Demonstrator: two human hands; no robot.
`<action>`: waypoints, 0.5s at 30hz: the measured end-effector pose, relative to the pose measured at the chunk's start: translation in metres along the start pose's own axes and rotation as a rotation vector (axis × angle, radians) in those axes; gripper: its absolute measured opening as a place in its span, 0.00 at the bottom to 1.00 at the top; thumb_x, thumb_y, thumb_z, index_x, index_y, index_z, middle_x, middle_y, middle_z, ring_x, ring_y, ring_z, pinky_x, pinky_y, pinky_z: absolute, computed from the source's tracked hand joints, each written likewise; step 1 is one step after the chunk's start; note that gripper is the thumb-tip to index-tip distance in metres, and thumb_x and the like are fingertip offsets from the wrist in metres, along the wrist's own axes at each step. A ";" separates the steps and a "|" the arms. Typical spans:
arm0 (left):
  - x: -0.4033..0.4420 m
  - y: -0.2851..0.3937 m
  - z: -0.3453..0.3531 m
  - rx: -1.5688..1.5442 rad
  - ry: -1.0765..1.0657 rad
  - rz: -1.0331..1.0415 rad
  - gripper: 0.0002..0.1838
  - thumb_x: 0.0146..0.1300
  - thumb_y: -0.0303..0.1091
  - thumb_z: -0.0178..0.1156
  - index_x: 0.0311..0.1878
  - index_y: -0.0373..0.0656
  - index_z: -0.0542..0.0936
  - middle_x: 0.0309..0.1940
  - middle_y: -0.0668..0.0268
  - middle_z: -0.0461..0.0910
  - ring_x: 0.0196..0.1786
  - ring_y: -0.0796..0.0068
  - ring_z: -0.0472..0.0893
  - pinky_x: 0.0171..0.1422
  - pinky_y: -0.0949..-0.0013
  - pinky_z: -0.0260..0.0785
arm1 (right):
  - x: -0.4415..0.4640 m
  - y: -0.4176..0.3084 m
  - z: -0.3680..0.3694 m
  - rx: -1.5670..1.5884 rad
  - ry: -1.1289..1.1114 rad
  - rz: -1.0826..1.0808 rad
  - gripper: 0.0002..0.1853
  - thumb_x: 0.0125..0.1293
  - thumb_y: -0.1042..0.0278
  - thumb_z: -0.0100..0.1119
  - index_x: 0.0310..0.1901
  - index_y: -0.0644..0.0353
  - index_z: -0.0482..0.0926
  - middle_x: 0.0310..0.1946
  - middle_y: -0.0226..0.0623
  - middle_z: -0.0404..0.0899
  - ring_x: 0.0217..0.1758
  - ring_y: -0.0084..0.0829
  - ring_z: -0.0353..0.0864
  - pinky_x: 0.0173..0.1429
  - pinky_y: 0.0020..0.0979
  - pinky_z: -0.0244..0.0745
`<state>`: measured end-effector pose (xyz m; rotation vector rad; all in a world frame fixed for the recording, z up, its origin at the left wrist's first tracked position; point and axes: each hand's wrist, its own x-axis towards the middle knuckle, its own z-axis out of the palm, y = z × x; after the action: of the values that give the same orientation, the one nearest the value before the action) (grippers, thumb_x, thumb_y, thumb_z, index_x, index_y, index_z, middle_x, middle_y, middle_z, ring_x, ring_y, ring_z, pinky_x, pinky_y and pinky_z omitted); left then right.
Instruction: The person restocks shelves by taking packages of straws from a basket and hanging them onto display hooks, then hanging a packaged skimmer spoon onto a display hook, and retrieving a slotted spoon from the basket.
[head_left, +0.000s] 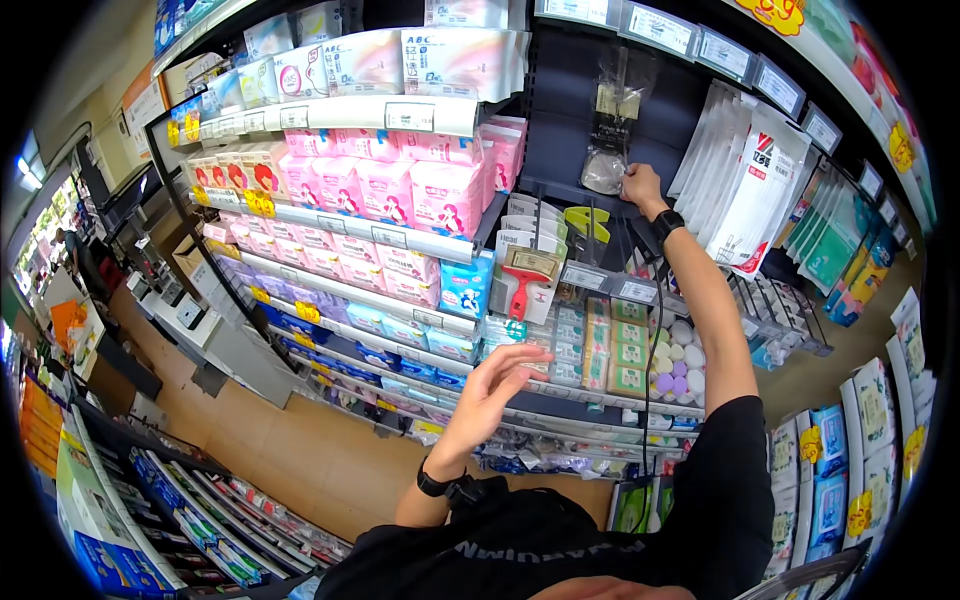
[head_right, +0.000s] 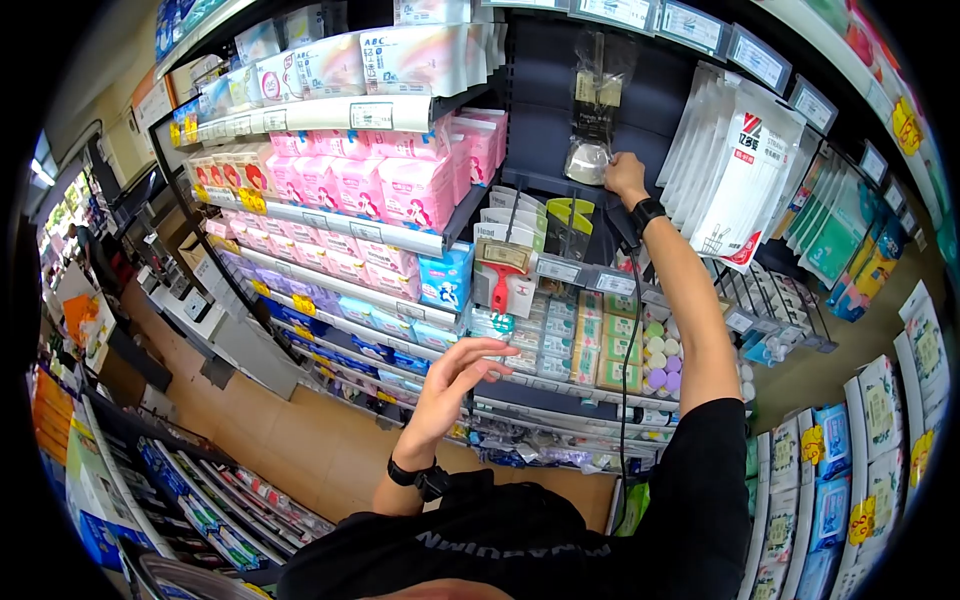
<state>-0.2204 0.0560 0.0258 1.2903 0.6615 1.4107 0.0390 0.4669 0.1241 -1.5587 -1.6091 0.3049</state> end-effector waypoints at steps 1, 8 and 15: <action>-0.001 -0.001 -0.002 -0.007 0.016 -0.009 0.16 0.76 0.33 0.52 0.62 0.38 0.75 0.59 0.57 0.81 0.54 0.69 0.83 0.58 0.68 0.71 | 0.006 0.004 0.004 0.002 0.000 -0.003 0.07 0.59 0.72 0.64 0.35 0.67 0.84 0.32 0.51 0.86 0.37 0.45 0.89 0.39 0.40 0.85; -0.007 -0.013 -0.014 -0.034 0.047 -0.033 0.17 0.76 0.33 0.51 0.63 0.39 0.74 0.59 0.59 0.81 0.55 0.72 0.81 0.60 0.69 0.70 | 0.015 0.007 0.021 -0.230 0.091 -0.287 0.15 0.57 0.59 0.72 0.35 0.64 0.86 0.33 0.51 0.86 0.43 0.52 0.86 0.52 0.43 0.80; -0.012 -0.017 -0.017 -0.033 0.039 -0.046 0.16 0.77 0.33 0.51 0.63 0.39 0.74 0.59 0.59 0.81 0.55 0.72 0.81 0.60 0.69 0.70 | 0.008 0.001 0.027 -0.229 0.109 -0.280 0.17 0.55 0.56 0.73 0.35 0.64 0.86 0.35 0.53 0.86 0.45 0.53 0.86 0.52 0.43 0.80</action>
<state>-0.2326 0.0536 0.0019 1.2173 0.6876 1.4062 0.0217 0.4843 0.1104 -1.4632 -1.7960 -0.1176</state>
